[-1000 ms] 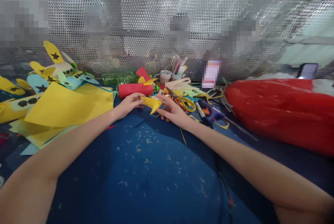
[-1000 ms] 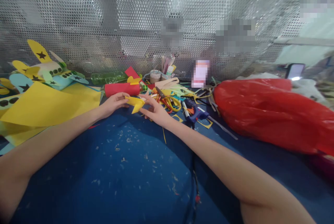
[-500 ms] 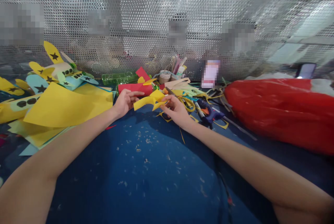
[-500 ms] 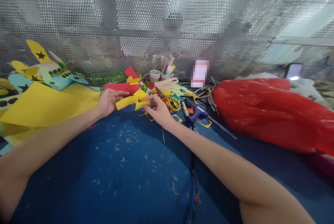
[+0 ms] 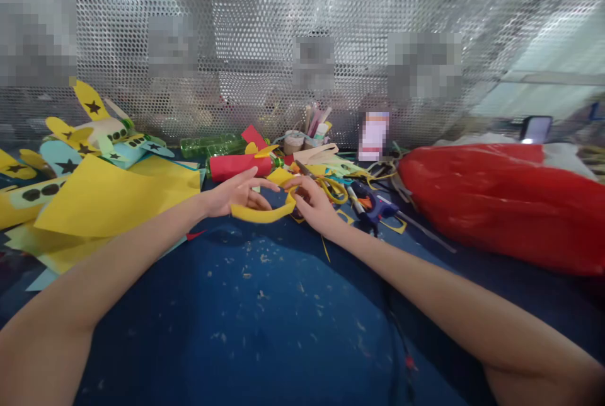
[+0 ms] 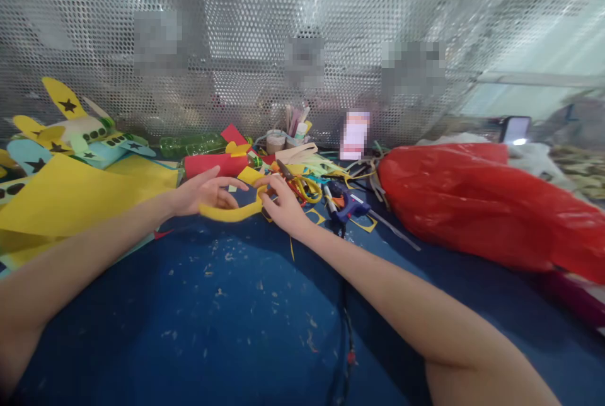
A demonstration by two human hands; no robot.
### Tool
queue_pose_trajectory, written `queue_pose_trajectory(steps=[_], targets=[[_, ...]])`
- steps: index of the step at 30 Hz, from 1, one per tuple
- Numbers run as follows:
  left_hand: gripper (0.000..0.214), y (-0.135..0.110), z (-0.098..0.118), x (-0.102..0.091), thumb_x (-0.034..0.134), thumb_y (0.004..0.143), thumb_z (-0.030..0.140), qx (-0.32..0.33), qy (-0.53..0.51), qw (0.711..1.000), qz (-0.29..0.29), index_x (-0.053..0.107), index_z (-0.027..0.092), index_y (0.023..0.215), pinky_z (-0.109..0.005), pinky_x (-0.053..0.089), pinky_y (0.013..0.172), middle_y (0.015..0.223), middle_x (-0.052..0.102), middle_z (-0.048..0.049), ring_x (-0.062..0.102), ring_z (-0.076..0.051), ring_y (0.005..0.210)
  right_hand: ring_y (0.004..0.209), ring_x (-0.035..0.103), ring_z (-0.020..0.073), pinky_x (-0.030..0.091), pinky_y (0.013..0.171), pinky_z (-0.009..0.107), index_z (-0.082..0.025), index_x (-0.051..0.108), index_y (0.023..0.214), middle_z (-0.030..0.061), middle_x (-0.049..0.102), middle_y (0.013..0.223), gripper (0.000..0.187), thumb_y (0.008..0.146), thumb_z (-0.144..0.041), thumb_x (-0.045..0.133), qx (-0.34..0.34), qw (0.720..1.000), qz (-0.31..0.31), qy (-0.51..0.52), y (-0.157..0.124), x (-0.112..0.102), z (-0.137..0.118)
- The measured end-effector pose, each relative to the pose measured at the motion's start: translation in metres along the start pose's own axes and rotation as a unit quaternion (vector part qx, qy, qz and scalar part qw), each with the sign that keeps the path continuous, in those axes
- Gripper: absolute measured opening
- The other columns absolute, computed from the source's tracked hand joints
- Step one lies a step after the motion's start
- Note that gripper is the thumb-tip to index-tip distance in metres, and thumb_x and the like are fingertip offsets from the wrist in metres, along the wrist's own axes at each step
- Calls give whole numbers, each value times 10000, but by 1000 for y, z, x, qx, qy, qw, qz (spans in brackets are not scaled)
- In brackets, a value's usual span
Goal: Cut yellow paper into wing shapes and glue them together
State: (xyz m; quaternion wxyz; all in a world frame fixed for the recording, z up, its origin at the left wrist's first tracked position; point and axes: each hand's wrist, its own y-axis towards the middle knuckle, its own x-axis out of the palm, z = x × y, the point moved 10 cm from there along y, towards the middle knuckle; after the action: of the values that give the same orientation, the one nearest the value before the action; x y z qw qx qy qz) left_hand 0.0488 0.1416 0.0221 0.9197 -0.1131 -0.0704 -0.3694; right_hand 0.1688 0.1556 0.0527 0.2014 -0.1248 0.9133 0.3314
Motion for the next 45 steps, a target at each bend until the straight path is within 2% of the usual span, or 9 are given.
queue_pose_trajectory(steps=[3, 8, 15, 22, 24, 28, 31, 39, 45], targets=[[630, -1, -2, 23, 496, 827, 645, -7, -12, 999, -43, 498, 234, 1305, -361, 466, 830, 1002, 673, -87, 636, -200, 864, 720, 551, 152, 437, 514, 253, -196, 543, 976, 68, 561, 975, 167, 820, -202, 484, -8, 1000, 0, -13, 0, 1, -2], [700, 0, 7, 36, 678, 809, 354, 75, 106, 991, 29, 326, 314, 1414, -370, 450, 867, 995, 616, -46, 608, -175, 894, 695, 557, 143, 456, 558, 273, -203, 520, 1066, 69, 590, 1049, 234, 837, -249, 515, -3, 1000, -4, -7, -1, 3, 2], [582, 5, 7, 29, 652, 759, 129, 139, 219, 962, 90, 487, 247, 1305, -366, 454, 895, 1012, 620, -36, 599, -172, 944, 656, 546, 125, 479, 629, 298, -199, 527, 1061, 67, 582, 1055, 248, 822, -252, 563, 15, 999, 14, -38, -1, -1, 12], [527, 7, -4, 9, 683, 722, 104, 77, 183, 973, 120, 605, 191, 1235, -405, 490, 908, 1212, 644, -98, 642, -213, 1003, 776, 586, 170, 509, 734, 335, -170, 440, 1255, 112, 568, 1101, 407, 861, -242, 510, 9, 992, 22, -127, 7, -13, 9], [583, 6, -5, -1, 693, 718, 97, 66, 158, 974, 150, 576, 190, 1282, -404, 516, 878, 1190, 664, -108, 664, -221, 973, 878, 590, 217, 491, 816, 373, -140, 473, 1209, 129, 588, 1055, 350, 869, -220, 491, 10, 969, 5, -246, 12, -20, 7], [649, 5, -3, -18, 701, 707, 55, 76, 134, 970, 190, 534, 160, 1325, -395, 524, 901, 1183, 677, -122, 672, -226, 995, 1044, 548, 349, 427, 902, 458, -54, 551, 1065, 229, 598, 1039, 298, 862, -272, 537, 82, 848, -69, -519, 15, -33, 22], [674, 6, -5, -25, 701, 713, 52, 73, 132, 967, 204, 501, 144, 1350, -393, 518, 923, 1205, 668, -129, 660, -230, 1038, 1006, 597, 346, 454, 840, 410, -7, 529, 1106, 257, 614, 1039, 373, 902, -318, 502, 180, 813, -116, -542, 7, -41, 44], [771, 7, -10, -30, 693, 712, 38, 79, 99, 972, 199, 403, 142, 1419, -383, 476, 993, 1299, 607, -137, 608, -239, 1143, 876, 665, 277, 463, 741, 312, -100, 644, 884, 169, 696, 877, 151, 815, -229, 608, 264, 861, -115, -420, 15, -55, 69], [840, 7, -9, -29, 687, 706, 48, 101, 65, 975, 186, 343, 202, 1456, -401, 449, 1024, 1368, 553, -124, 571, -252, 1199, 680, 620, 190, 476, 595, 277, -121, 644, 866, 49, 645, 671, 211, 854, -311, 555, 251, 942, -42, -218, 22, -56, 65]])
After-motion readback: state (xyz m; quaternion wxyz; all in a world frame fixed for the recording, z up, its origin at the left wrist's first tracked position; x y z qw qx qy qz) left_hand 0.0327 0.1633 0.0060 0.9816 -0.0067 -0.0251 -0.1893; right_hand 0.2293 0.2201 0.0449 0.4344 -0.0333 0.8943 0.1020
